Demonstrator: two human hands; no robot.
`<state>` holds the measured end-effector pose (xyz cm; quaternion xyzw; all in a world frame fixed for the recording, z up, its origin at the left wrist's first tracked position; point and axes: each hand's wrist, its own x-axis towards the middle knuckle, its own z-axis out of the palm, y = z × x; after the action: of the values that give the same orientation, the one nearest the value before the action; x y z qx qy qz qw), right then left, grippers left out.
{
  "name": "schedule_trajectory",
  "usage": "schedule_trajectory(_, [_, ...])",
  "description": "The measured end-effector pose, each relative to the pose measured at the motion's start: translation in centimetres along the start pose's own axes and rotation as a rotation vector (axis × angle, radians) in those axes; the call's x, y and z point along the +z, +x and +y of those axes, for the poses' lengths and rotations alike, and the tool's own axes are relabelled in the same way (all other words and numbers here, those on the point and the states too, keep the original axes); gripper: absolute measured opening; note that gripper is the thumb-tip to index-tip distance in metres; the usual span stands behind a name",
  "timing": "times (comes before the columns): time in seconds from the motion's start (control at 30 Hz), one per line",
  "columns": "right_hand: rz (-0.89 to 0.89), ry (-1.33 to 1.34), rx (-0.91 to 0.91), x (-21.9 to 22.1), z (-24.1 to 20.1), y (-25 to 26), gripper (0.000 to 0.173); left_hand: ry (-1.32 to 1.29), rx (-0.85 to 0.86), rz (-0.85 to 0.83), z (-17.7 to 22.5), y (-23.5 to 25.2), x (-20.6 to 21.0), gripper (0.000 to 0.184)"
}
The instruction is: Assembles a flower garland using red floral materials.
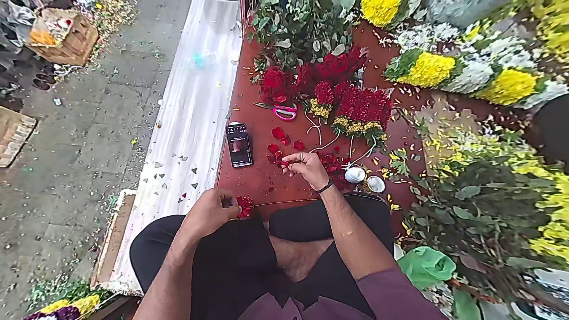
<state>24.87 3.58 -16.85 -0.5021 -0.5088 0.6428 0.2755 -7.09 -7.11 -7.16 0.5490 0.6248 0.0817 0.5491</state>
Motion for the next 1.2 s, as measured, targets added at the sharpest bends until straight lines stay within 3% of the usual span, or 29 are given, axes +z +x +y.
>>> schedule_trajectory(0.1, [-0.034, -0.037, -0.05, 0.1, 0.0, 0.0, 0.031, -0.007, -0.008, -0.001, 0.1, 0.0, 0.0, 0.017])
schedule_trajectory(0.27, [0.01, -0.096, -0.075, 0.4, 0.0, 0.0, 0.013, -0.004, -0.01, 0.006, 0.1, 0.0, -0.1, 0.017])
schedule_trajectory(0.4, [0.052, -0.091, -0.125, 1.2, -0.4, -0.4, 0.012, -0.006, -0.014, 0.041, 0.2, 0.0, -0.1, 0.016])
schedule_trajectory(0.63, [-0.017, 0.174, -0.07, 5.4, -4.0, -3.5, 0.043, -0.012, -0.09, 0.095, 0.5, 0.2, 0.3, 0.017])
schedule_trajectory(0.77, [-0.162, 0.332, 0.04, 8.7, -5.7, -6.4, 0.046, -0.103, -0.083, 0.084, 0.8, 0.3, 0.9, 0.018])
schedule_trajectory(0.93, [-0.129, 0.18, 0.128, 10.5, -4.7, -6.5, 0.049, -0.238, -0.055, 0.005, 1.4, 0.4, 1.3, 0.016])
schedule_trajectory(1.2, [-0.176, -0.029, 0.148, 9.8, -3.8, -5.6, 0.062, -0.172, -0.02, -0.056, 1.1, 1.0, 1.9, 0.012])
